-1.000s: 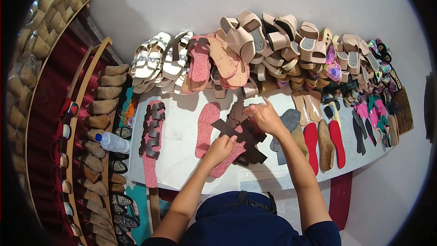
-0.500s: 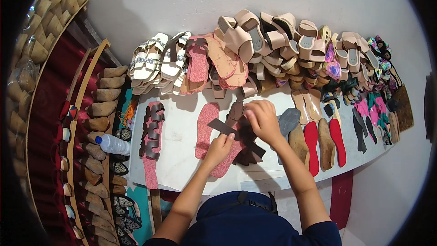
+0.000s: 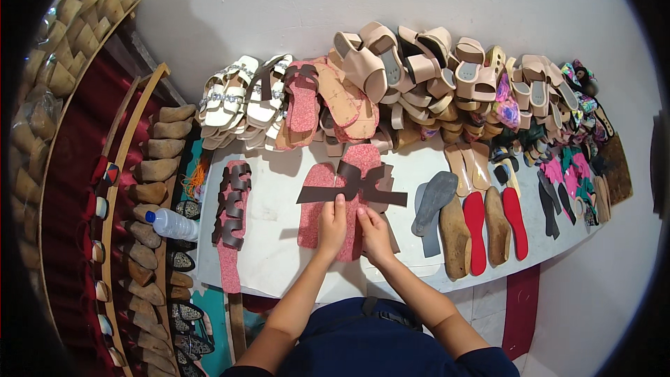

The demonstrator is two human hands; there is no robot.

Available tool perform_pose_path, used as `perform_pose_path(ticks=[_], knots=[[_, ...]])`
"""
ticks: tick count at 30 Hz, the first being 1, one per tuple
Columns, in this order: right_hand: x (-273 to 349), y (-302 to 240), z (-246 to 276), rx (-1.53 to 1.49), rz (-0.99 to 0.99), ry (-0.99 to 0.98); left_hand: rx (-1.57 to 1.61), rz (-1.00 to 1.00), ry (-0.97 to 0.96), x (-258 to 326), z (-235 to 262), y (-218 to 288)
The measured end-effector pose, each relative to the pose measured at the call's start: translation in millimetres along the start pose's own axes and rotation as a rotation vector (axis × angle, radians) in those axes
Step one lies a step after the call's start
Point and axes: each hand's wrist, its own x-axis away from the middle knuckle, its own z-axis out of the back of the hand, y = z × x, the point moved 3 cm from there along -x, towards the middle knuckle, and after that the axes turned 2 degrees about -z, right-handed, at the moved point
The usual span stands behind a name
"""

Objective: Assembling sandal uppers onto patterned insoles at a manufacturing workbench.

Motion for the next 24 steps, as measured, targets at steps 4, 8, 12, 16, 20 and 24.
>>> perform_pose_path(ticks=[4, 8, 12, 16, 20, 24], knots=[[-5.6, -7.1, 4.5, -0.076, 0.069, -0.022, -0.028, 0.062, -0.069, 0.4, -1.5, 22.1], [-6.9, -18.4, -3.2, -0.325, -0.041, -0.069, 0.046, 0.038, 0.013, -0.1, 1.1, 22.2], [-16.2, -13.5, 6.2, -0.278, 0.034, -0.015, -0.014, 0.033, 0.017, 4.2, -3.7, 32.0], [-9.1, -24.6, -4.6, -0.183, 0.151, -0.023, -0.007, 0.036, 0.0, 5.7, -2.1, 26.9], [-8.2, -28.0, -2.6, -0.164, 0.192, -0.032, -0.024, -0.021, 0.044, 6.0, -2.6, 33.5], [-3.6, -35.5, -6.0, -0.145, 0.209, -0.181, 0.072, 0.041, 0.001, 5.3, -0.7, 29.8]])
